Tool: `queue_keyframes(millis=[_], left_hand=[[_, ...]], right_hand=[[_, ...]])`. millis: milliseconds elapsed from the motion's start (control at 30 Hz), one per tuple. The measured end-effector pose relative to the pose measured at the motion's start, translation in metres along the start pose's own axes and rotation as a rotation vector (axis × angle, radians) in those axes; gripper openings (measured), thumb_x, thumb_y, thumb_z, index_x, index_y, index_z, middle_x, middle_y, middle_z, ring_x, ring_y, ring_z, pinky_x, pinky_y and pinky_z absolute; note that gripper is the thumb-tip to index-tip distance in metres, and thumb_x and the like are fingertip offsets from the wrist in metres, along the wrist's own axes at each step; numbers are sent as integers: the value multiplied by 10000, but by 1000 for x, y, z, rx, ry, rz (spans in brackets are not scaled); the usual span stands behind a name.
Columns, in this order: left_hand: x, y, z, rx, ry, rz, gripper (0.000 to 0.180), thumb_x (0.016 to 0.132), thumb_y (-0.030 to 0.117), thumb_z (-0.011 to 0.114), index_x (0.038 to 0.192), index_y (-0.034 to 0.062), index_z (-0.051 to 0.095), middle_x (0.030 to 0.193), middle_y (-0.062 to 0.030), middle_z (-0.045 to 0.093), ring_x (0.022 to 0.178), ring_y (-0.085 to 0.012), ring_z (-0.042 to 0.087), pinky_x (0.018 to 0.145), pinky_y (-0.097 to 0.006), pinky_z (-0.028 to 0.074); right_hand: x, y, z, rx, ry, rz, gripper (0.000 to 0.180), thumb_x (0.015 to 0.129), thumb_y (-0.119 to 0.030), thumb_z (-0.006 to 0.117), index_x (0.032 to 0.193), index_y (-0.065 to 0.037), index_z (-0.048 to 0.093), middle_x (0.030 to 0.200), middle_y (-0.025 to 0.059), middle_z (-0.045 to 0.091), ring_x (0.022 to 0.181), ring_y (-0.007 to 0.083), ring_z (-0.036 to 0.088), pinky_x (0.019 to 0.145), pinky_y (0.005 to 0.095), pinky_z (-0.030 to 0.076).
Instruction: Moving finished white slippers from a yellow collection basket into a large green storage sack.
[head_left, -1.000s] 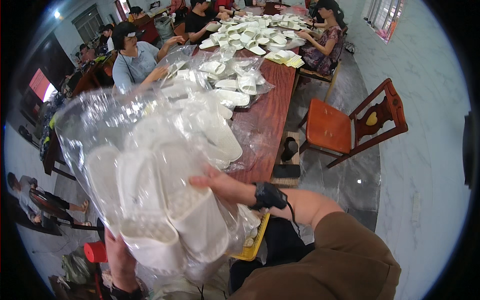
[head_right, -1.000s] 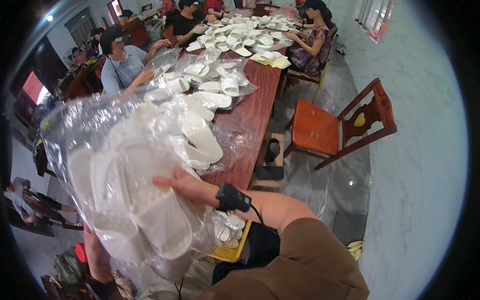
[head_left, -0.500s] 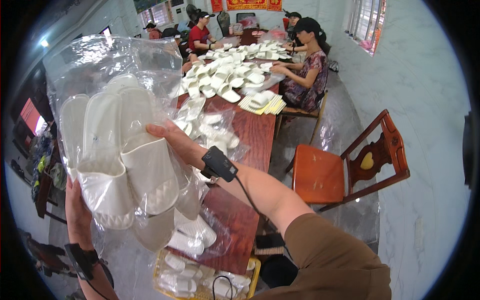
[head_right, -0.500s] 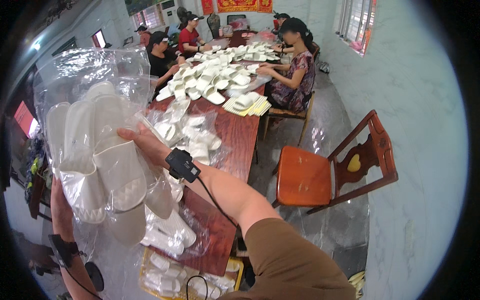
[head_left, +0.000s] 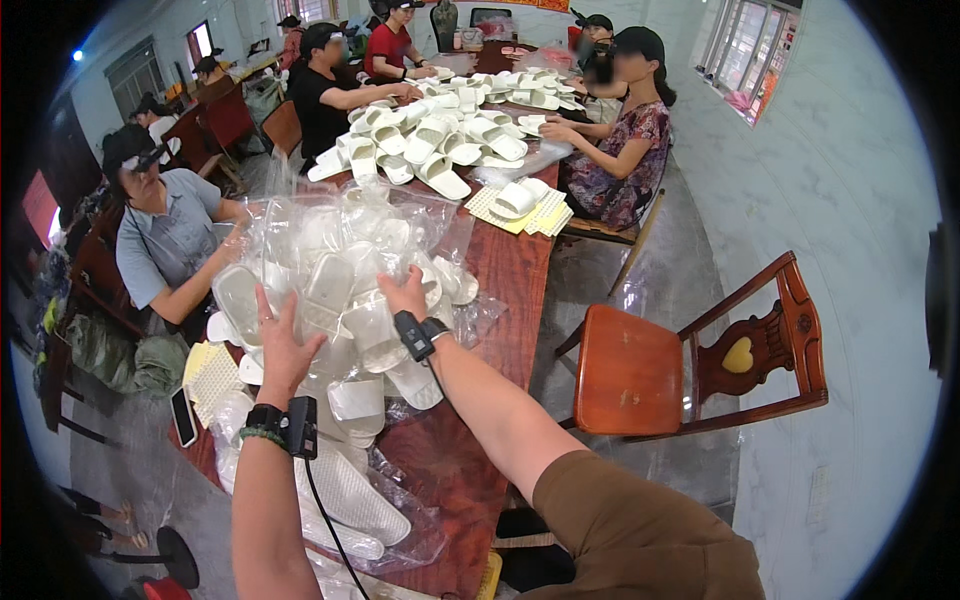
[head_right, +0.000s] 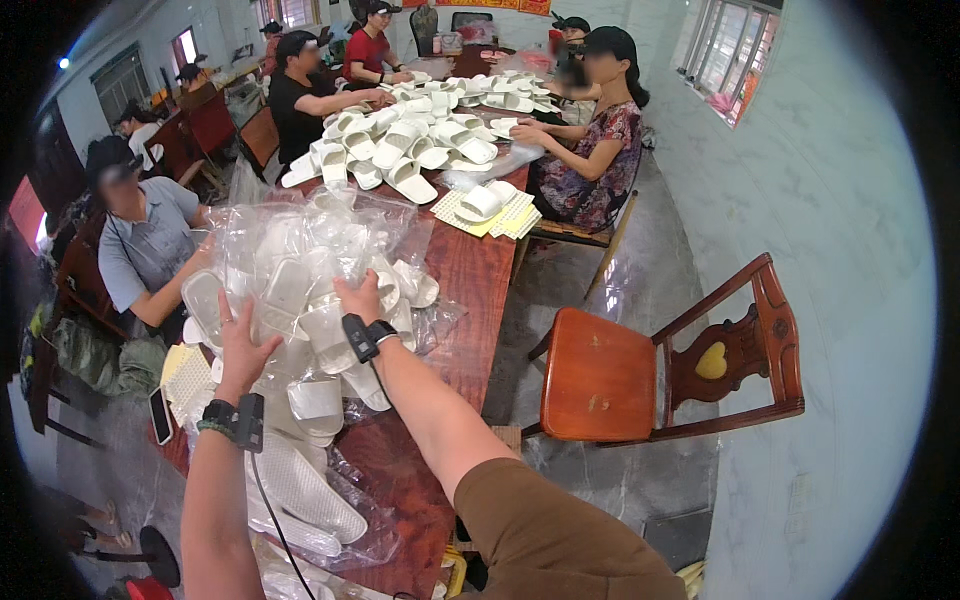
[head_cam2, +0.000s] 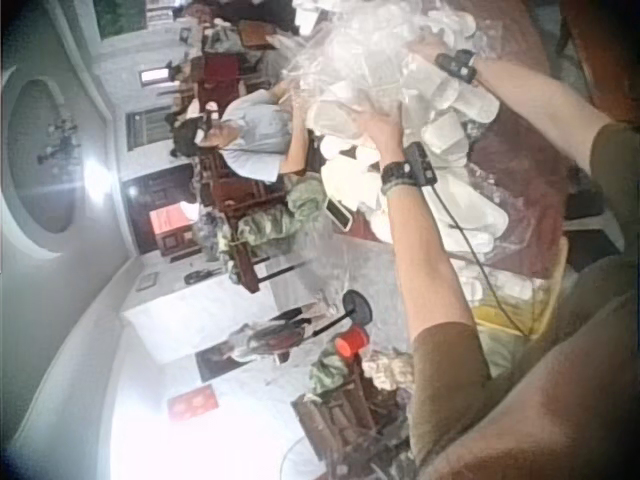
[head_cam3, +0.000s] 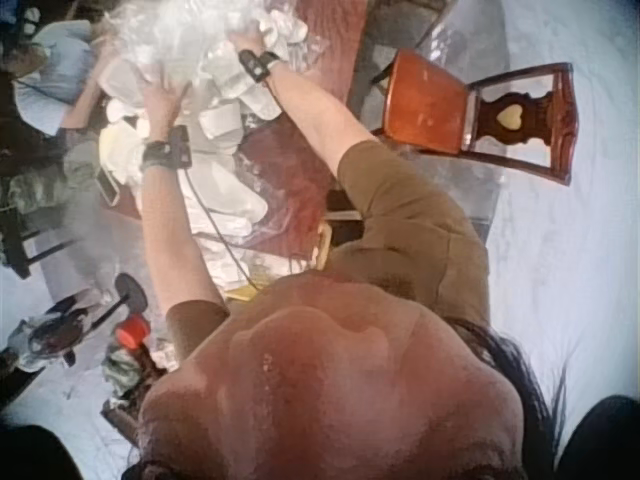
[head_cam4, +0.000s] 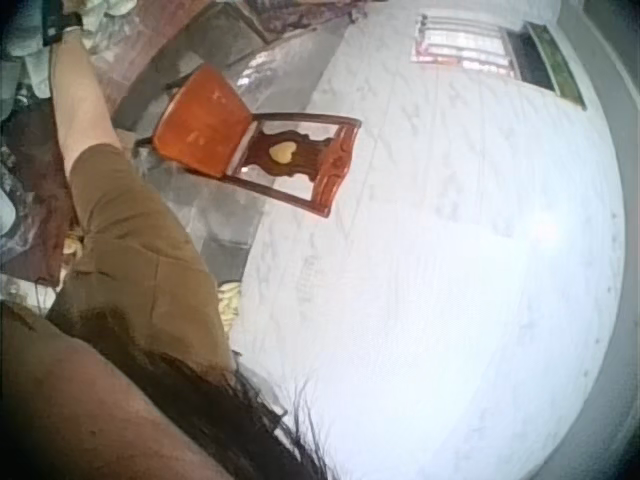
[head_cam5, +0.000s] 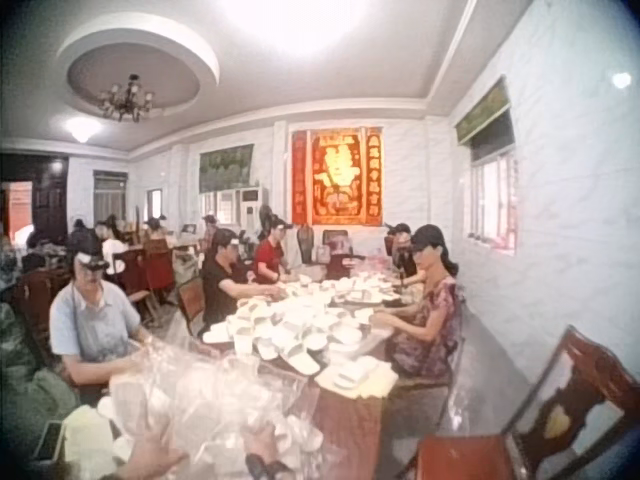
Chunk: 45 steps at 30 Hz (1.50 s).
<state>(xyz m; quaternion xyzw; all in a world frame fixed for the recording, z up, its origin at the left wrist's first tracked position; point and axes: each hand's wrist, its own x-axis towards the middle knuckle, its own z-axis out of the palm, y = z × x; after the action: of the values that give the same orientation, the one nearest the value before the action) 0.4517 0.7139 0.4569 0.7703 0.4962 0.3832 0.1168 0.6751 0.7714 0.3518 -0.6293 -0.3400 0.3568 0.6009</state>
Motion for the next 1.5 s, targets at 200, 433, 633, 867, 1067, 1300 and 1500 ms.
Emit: queue_keyframes(millis=[200, 433, 633, 867, 1067, 1300, 1500], left_hand=[[-14, -4, 30, 296, -36, -155, 864, 636, 109, 784, 1385, 94, 354, 1490, -271, -32, 1304, -480, 261, 1039, -441, 347], [-37, -38, 56, 415, -38, -328, 846, 663, 252, 775, 1389, 119, 362, 1421, -400, -61, 1292, -539, 224, 1041, -486, 322], [-37, -26, 41, 317, 24, -245, 935, 633, 268, 794, 1420, 130, 308, 1424, -401, -56, 1332, -541, 89, 1084, -462, 249], [-112, 44, -26, 42, 133, -82, 797, 710, 125, 732, 1402, 138, 336, 1462, -329, 24, 1331, -489, 192, 1071, -439, 282], [-278, 84, -105, -10, 41, -317, 562, 782, 134, 669, 1305, 112, 464, 1438, -263, 269, 1301, -420, 323, 1048, -427, 320], [-527, 68, -199, -70, 0, -978, 371, 830, 137, 627, 1186, 50, 566, 1101, -149, 628, 1016, -244, 612, 867, -324, 474], [-681, 54, -235, -276, 145, -1275, 362, 825, 144, 625, 1147, -15, 576, 1005, -167, 667, 941, -239, 649, 787, -323, 501]], right_hand=[[-18, -27, 14, -238, 124, -106, 748, 781, -326, 675, 1307, 71, 321, 1229, 296, 483, 1154, 385, 486, 974, 385, 387], [-136, -40, -36, -927, -419, -436, 1092, 663, -456, 756, 1470, -181, 75, 1493, 251, -113, 1308, 593, -27, 944, 758, 169], [-146, -23, -32, -1233, -564, -338, 1263, 493, -358, 872, 1469, -318, 72, 1498, 232, -143, 1318, 581, -11, 918, 774, 190], [-146, -8, -13, -1345, -507, -296, 1304, 492, -448, 856, 1465, -341, -7, 1498, 241, -131, 1311, 586, 65, 927, 766, 189], [-156, -8, -11, -1430, -481, -240, 1222, 559, -507, 803, 1467, -325, 6, 1505, 221, -115, 1310, 590, 1, 928, 776, 167], [-209, -64, -13, -1452, -542, -339, 766, 744, -444, 679, 1374, -138, 369, 1483, 213, 127, 1302, 547, 141, 952, 678, 277], [-415, -96, -34, -489, -953, -666, 328, 877, -165, 591, 1178, -34, 573, 884, 83, 668, 750, 124, 597, 705, 262, 473]])
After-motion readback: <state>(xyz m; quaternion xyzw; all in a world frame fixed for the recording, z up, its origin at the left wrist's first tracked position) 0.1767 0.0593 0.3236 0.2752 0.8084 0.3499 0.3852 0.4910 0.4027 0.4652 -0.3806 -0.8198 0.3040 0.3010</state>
